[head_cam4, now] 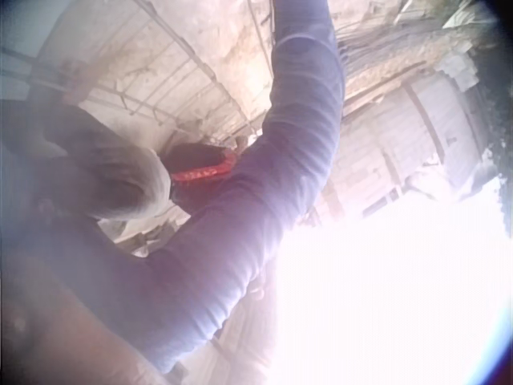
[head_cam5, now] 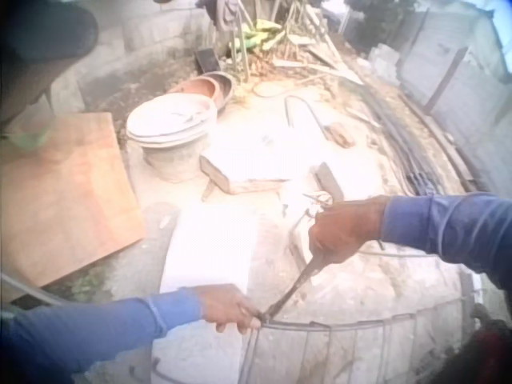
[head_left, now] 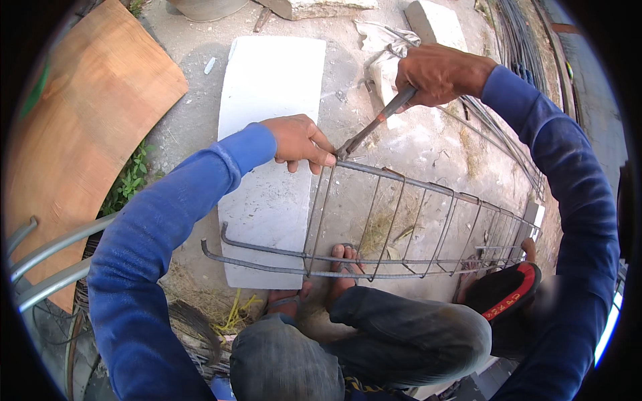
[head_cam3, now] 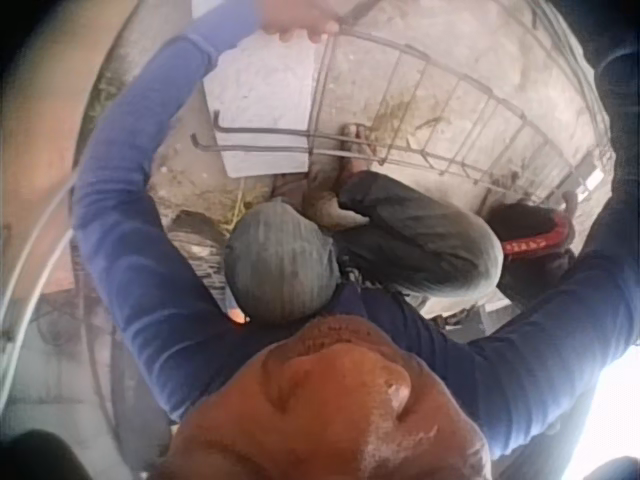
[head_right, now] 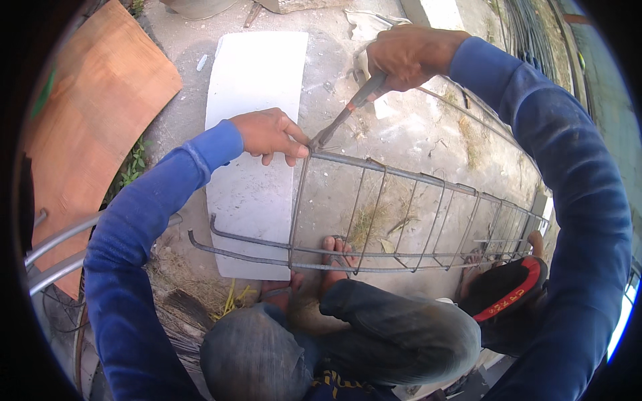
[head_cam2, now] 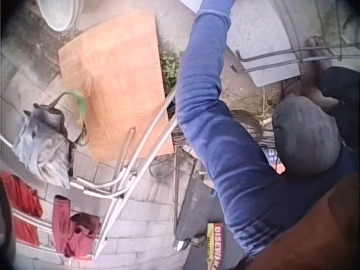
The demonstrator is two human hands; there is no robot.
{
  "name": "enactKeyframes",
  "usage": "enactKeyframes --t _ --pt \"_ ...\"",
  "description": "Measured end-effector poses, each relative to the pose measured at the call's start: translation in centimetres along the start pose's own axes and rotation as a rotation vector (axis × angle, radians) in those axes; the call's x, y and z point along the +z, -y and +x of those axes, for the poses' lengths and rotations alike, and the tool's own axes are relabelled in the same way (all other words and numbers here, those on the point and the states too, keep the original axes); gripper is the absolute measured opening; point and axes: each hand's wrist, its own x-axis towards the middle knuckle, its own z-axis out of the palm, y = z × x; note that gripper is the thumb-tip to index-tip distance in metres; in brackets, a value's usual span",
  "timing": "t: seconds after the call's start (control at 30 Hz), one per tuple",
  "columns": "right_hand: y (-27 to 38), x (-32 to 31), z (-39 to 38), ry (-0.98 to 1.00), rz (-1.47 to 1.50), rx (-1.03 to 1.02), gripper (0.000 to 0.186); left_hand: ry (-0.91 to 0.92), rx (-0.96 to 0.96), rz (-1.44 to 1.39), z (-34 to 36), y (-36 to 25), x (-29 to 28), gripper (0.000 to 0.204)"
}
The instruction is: The person constructs a rebar cage by positioning metal bars and securing the intersections with wire using pliers.
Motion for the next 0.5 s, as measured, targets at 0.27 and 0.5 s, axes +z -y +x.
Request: enactKeyframes --t 0.27,0.5 --pt "1.9 -2.0 -3.6 0.594 0.771 0.288 0.042 -0.029 0.036 0.142 0.8 1.1 0.5 0.052" --pt "6.9 1.5 -7.5 0.588 1.135 0.384 0.056 -0.187 0.093 0.168 -0.4 2.2 1.9 0.054"
